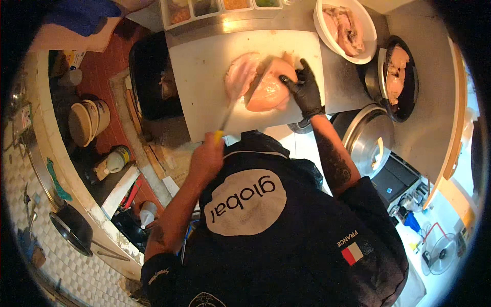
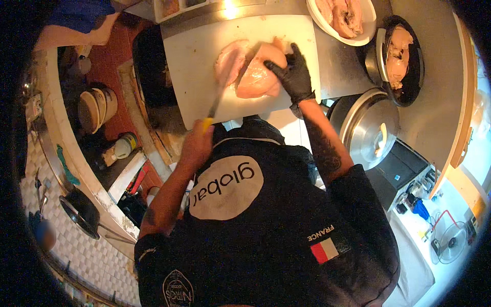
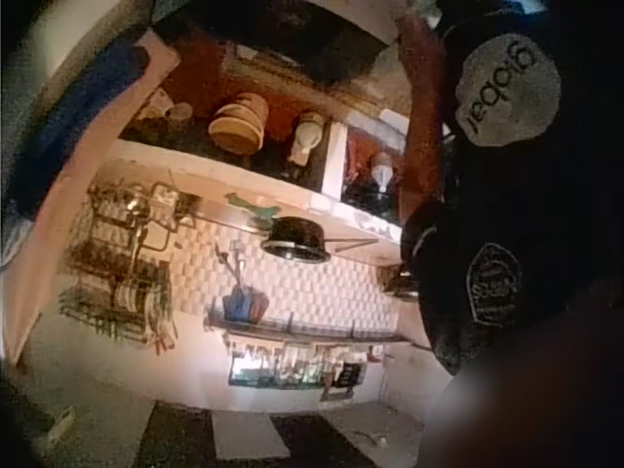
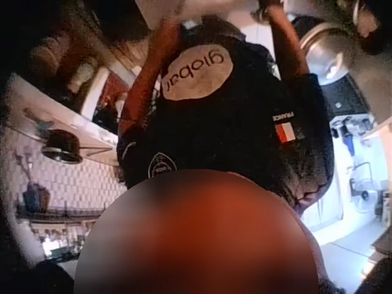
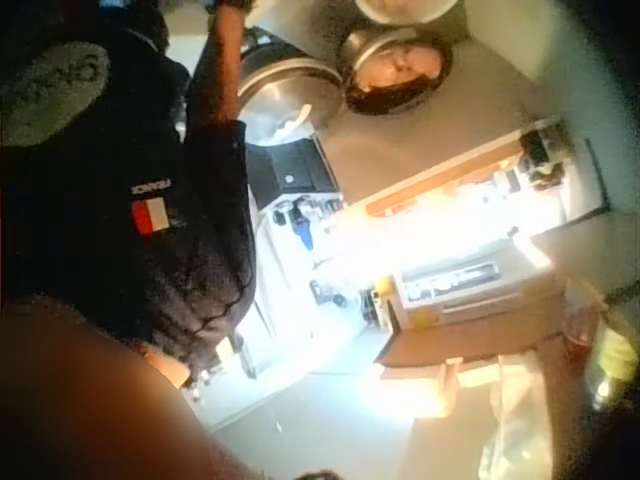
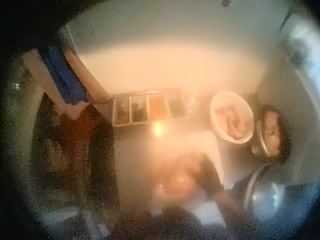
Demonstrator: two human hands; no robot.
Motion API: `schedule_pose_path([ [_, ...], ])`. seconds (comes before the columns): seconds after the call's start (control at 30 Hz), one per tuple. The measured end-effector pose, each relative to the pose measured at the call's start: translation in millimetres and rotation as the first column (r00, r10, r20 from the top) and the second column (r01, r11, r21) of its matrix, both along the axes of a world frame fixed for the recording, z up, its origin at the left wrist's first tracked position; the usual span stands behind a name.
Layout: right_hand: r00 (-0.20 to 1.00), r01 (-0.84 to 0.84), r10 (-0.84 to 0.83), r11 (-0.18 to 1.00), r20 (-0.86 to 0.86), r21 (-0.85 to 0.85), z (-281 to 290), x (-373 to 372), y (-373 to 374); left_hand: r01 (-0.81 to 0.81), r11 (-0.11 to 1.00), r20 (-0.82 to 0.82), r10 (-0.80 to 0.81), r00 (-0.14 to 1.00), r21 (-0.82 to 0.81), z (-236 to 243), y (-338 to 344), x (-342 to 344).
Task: The person is slicing raw chicken breast on a white cutting board in a kitchen.
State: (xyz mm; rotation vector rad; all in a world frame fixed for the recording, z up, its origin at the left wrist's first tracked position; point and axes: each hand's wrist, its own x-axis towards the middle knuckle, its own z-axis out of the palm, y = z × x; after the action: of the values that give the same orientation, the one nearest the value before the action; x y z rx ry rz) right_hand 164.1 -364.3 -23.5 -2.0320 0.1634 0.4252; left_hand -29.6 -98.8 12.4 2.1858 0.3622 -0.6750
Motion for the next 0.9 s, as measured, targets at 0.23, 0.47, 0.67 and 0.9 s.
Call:
schedule_pose_path([
  [0.23, 0.764, -0.376, 0.47, 0.881, 0.442, -0.288, 17, 66, 60, 0.002, 0.996, 0.202, -0.019, 0.979, 0.084, 13, 101, 34],
  [0.47, -0.147, -0.745, 0.988, -0.146, -0.054, -0.651, 19, 88, 134, -0.312, 0.946, 0.236, 0.323, 0.917, -0.085, 6, 72, 18],
  [0.67, -0.227, -0.711, 0.971, -0.22, -0.078, -0.668, -10, 94, 136, -0.401, 0.901, 0.017, 0.409, 0.912, -0.168, 11, 58, -9],
  [0.9, 0.119, -0.876, 0.971, 0.006, -0.206, -0.482, 9, 90, 141, -0.438, 0.892, 0.179, 0.452, 0.874, -0.112, 0, 55, -26],
])
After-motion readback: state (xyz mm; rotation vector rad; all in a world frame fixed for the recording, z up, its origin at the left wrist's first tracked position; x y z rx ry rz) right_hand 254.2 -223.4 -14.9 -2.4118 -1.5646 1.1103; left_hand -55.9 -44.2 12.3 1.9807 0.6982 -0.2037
